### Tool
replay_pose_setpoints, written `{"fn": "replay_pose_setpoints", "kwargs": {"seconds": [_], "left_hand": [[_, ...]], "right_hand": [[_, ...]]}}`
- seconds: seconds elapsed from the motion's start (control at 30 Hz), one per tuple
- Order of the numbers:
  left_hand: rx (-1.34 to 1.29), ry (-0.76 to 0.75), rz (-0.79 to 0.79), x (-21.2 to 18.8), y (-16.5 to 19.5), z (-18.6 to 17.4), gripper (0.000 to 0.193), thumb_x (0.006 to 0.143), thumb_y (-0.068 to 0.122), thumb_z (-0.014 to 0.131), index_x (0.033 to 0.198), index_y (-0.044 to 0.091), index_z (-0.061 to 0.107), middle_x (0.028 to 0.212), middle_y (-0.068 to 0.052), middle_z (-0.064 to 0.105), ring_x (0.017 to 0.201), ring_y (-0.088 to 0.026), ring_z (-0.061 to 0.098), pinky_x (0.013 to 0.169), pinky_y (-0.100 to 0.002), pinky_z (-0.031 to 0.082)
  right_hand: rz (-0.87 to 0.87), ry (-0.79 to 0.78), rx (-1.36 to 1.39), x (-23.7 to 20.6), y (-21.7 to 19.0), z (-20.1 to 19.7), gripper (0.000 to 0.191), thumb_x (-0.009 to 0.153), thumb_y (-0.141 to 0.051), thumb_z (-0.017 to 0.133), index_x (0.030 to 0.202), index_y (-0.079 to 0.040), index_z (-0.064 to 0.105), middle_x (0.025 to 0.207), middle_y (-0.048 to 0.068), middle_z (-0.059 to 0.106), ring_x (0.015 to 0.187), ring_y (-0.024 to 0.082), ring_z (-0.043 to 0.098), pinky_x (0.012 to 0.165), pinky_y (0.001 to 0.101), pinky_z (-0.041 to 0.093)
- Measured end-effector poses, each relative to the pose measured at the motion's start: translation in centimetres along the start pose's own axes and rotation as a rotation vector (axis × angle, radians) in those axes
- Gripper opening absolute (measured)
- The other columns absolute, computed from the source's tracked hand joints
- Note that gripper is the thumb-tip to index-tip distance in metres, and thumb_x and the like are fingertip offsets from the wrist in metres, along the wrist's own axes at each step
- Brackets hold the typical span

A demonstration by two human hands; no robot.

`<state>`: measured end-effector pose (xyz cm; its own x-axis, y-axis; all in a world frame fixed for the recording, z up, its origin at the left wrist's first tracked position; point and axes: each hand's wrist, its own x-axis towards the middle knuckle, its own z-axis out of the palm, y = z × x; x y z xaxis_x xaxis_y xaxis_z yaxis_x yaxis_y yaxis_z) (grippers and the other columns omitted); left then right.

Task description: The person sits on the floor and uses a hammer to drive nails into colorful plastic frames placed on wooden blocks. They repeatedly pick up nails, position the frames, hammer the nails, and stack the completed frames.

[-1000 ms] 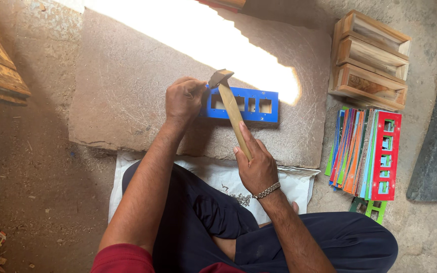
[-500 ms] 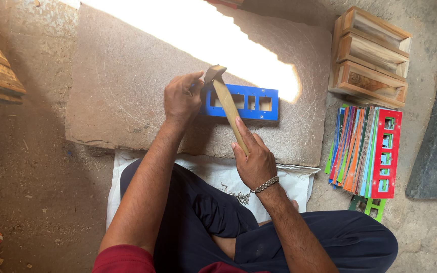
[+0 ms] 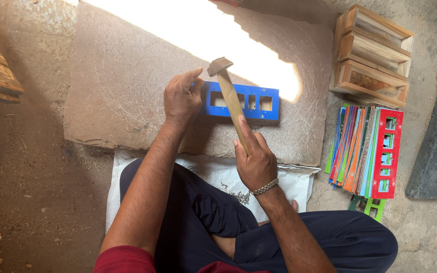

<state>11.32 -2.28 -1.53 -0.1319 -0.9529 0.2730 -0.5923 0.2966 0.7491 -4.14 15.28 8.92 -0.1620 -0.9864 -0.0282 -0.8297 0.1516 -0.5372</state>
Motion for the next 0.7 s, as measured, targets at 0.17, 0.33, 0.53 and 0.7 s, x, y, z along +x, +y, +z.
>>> {"fn": "replay_pose_setpoints", "kwargs": {"seconds": [0.17, 0.33, 0.53, 0.7], "left_hand": [[-0.011, 0.037, 0.061, 0.0, -0.1, 0.0, 0.025, 0.095, 0.011, 0.073, 0.12, 0.01, 0.071, 0.09, -0.003, 0.076, 0.083, -0.015, 0.071, 0.075, -0.033, 0.059], [-0.105, -0.019, 0.014, 0.1, -0.5, -0.1, 0.049, 0.091, 0.005, 0.07, 0.137, 0.005, 0.055, 0.1, -0.007, 0.069, 0.083, -0.017, 0.07, 0.07, -0.029, 0.06], [-0.367, -0.005, -0.102, -0.2, -0.8, -0.3, 0.065, 0.08, -0.008, 0.049, 0.143, 0.002, 0.037, 0.112, -0.017, 0.052, 0.086, -0.02, 0.059, 0.066, -0.03, 0.058], [-0.42, 0.035, -0.099, -0.3, -0.6, 0.0, 0.064, 0.076, -0.006, 0.046, 0.139, 0.0, 0.033, 0.112, -0.02, 0.05, 0.09, -0.024, 0.06, 0.078, -0.041, 0.058]], "right_hand": [[0.027, -0.056, -0.03, 0.1, 0.1, 0.0, 0.069, 0.095, -0.015, 0.068, 0.158, -0.025, 0.04, 0.093, 0.011, 0.067, 0.075, 0.024, 0.072, 0.066, 0.0412, 0.062], [0.262, -0.151, 0.033, 0.4, -1.9, -1.7, 0.064, 0.097, -0.018, 0.066, 0.155, -0.028, 0.042, 0.1, 0.007, 0.067, 0.073, 0.023, 0.072, 0.062, 0.0374, 0.066], [-0.288, 0.56, 0.384, 0.5, -3.6, -8.7, 0.057, 0.111, -0.008, 0.061, 0.161, -0.012, 0.035, 0.097, 0.01, 0.065, 0.074, 0.016, 0.061, 0.066, 0.0235, 0.055], [-0.348, 0.807, 0.558, -0.5, -4.5, -5.1, 0.061, 0.104, -0.007, 0.062, 0.159, -0.013, 0.037, 0.091, 0.006, 0.066, 0.067, 0.016, 0.061, 0.059, 0.0262, 0.054]]}}
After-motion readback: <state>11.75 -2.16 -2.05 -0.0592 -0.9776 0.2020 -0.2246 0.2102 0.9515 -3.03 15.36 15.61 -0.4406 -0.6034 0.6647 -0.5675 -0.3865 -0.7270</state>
